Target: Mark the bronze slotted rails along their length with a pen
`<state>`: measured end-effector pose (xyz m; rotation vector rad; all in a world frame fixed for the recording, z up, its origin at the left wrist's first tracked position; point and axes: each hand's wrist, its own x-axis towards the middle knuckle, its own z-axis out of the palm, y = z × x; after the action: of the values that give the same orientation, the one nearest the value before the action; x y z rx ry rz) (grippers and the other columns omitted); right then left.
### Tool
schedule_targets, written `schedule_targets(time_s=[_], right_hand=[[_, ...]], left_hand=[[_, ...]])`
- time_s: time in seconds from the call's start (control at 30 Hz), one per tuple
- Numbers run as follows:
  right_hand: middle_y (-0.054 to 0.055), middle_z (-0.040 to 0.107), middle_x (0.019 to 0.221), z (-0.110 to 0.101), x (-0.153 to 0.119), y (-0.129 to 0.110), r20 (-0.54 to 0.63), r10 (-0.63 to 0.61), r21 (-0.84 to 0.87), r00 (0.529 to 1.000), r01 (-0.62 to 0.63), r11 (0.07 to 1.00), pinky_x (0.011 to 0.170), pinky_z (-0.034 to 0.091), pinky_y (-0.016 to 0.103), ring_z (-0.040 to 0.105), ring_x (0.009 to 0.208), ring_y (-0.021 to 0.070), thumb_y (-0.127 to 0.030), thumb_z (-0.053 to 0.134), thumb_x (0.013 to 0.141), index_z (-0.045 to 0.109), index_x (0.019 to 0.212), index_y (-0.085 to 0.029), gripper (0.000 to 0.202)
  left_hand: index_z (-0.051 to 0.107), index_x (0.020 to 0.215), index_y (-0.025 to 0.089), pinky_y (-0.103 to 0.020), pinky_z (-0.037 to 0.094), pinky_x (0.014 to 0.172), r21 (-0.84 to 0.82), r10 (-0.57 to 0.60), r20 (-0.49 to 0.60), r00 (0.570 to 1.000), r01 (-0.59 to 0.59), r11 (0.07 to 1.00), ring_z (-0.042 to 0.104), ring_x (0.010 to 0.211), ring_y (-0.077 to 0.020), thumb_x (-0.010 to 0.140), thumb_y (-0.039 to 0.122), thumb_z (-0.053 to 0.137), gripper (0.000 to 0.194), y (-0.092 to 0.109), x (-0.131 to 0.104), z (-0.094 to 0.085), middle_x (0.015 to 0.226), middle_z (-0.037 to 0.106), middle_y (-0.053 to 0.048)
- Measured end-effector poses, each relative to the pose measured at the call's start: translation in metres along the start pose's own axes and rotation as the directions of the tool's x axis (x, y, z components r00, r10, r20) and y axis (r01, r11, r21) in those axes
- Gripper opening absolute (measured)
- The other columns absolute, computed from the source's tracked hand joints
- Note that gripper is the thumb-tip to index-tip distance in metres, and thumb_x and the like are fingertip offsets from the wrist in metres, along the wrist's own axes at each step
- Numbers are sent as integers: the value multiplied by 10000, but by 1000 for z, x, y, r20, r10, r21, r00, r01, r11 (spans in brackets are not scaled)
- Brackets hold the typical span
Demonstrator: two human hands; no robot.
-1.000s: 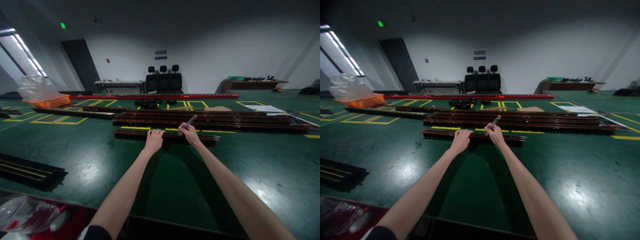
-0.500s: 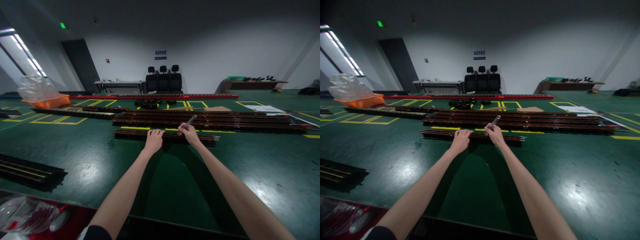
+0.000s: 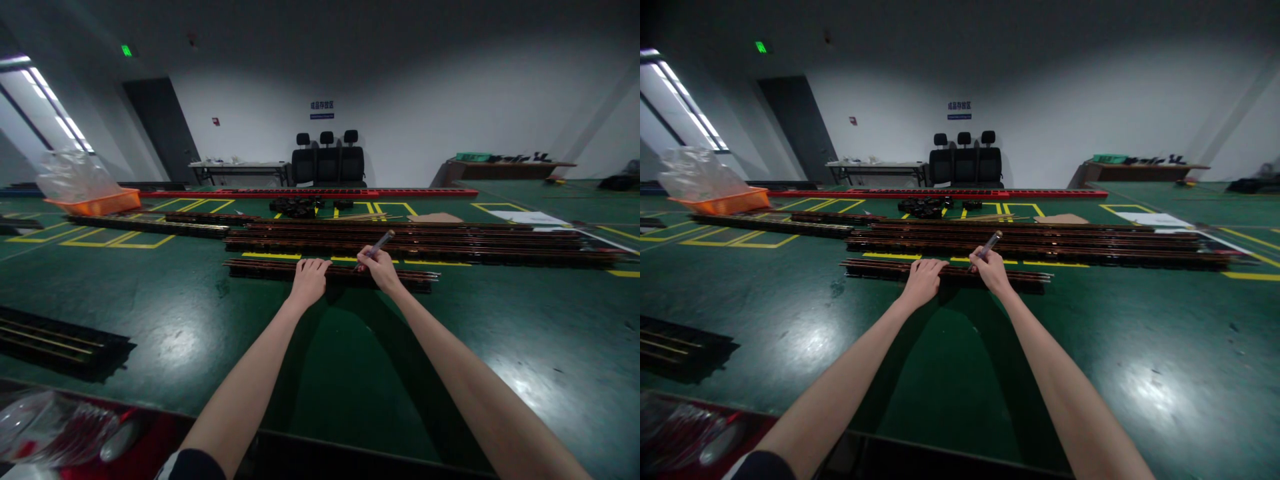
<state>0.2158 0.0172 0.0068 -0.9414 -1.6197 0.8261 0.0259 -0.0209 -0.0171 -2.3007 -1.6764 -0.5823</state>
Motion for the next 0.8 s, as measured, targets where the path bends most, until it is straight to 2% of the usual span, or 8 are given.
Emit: schedule_targets(time_s=[0.3, 0.8], right_hand=[[-7, 562, 529, 2, -2, -4, 33, -9, -73, 999, 11, 997, 639, 452, 313, 565, 547, 165, -395, 547, 736, 551, 644, -201, 215], [-8, 558, 514, 0, 1, -1, -28, -6, -68, 1000, 4, 998, 613, 438, 300, 550, 529, 162, -380, 548, 702, 541, 606, -206, 199]], left_hand=[[566, 1213, 189, -447, 333, 1031, -8, -51, 19, 999, 51, 999, 513, 1166, -238, 819, 50, 362, 465, 2, -1, -7, 1222, 621, -79], [584, 1199, 200, -442, 356, 1026, -33, -54, 5, 999, 54, 998, 539, 1139, -228, 817, 42, 349, 475, 1, 0, -7, 1194, 643, -71]])
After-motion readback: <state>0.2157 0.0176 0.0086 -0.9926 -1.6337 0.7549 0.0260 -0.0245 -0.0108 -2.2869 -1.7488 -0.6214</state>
